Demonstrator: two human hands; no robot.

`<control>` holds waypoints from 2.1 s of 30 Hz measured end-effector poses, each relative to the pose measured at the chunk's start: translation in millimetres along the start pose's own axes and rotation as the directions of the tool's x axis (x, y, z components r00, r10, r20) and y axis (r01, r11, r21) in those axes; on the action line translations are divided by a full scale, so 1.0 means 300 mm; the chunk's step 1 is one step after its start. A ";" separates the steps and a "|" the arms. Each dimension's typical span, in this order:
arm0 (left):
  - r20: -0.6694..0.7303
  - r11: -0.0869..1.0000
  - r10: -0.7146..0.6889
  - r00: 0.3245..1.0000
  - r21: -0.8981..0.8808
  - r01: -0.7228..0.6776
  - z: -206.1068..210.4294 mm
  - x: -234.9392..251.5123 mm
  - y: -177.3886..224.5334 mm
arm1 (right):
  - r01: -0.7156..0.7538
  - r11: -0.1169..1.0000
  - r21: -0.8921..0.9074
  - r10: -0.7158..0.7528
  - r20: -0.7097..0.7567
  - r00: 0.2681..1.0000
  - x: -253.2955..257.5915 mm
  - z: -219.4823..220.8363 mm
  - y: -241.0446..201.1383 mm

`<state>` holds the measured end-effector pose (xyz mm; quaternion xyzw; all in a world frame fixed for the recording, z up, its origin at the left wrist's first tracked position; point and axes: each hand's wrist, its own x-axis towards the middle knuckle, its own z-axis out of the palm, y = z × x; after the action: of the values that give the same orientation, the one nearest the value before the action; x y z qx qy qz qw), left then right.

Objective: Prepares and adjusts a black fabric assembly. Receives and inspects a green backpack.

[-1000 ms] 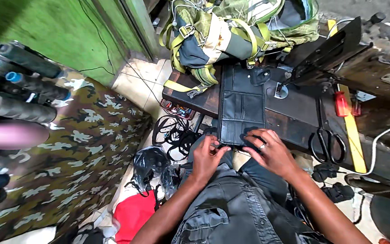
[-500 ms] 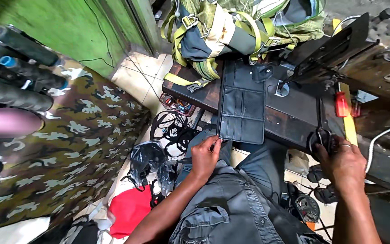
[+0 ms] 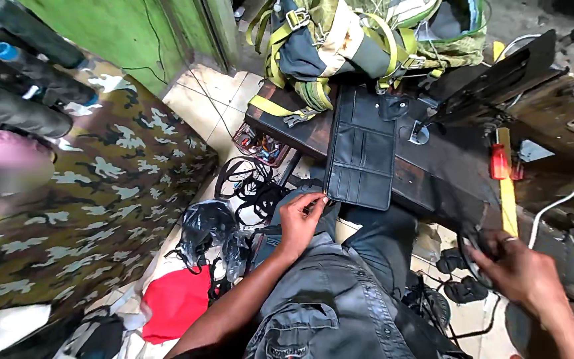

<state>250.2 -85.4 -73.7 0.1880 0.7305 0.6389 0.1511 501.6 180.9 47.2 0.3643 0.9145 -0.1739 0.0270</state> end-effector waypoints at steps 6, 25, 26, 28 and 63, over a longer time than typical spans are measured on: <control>0.035 0.996 -0.057 0.998 -0.066 0.059 0.001 0.004 0.000 | 0.334 0.916 0.220 -0.375 0.183 0.909 -0.078 0.139 -0.169; 0.023 0.999 -0.032 0.999 0.011 0.032 -0.003 0.004 0.006 | 0.312 0.948 -0.066 -0.255 0.431 0.866 -0.060 0.200 -0.347; 0.021 1.000 -0.026 0.999 0.016 0.026 -0.002 0.004 0.005 | 0.313 0.947 -0.074 -0.254 0.426 0.868 -0.060 0.201 -0.355; 0.019 0.999 -0.022 1.000 0.023 0.021 -0.002 0.004 0.007 | 0.328 0.941 -0.086 -0.267 0.407 0.874 -0.061 0.207 -0.366; 0.035 0.997 -0.065 0.997 0.039 0.064 -0.029 0.017 0.026 | 0.233 0.967 -0.104 -0.175 0.393 0.903 -0.107 0.251 -0.435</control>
<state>242.4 -89.8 -64.7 0.1787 0.7451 0.6163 0.1815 431.2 46.6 21.2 0.2226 0.9353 -0.1745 0.2127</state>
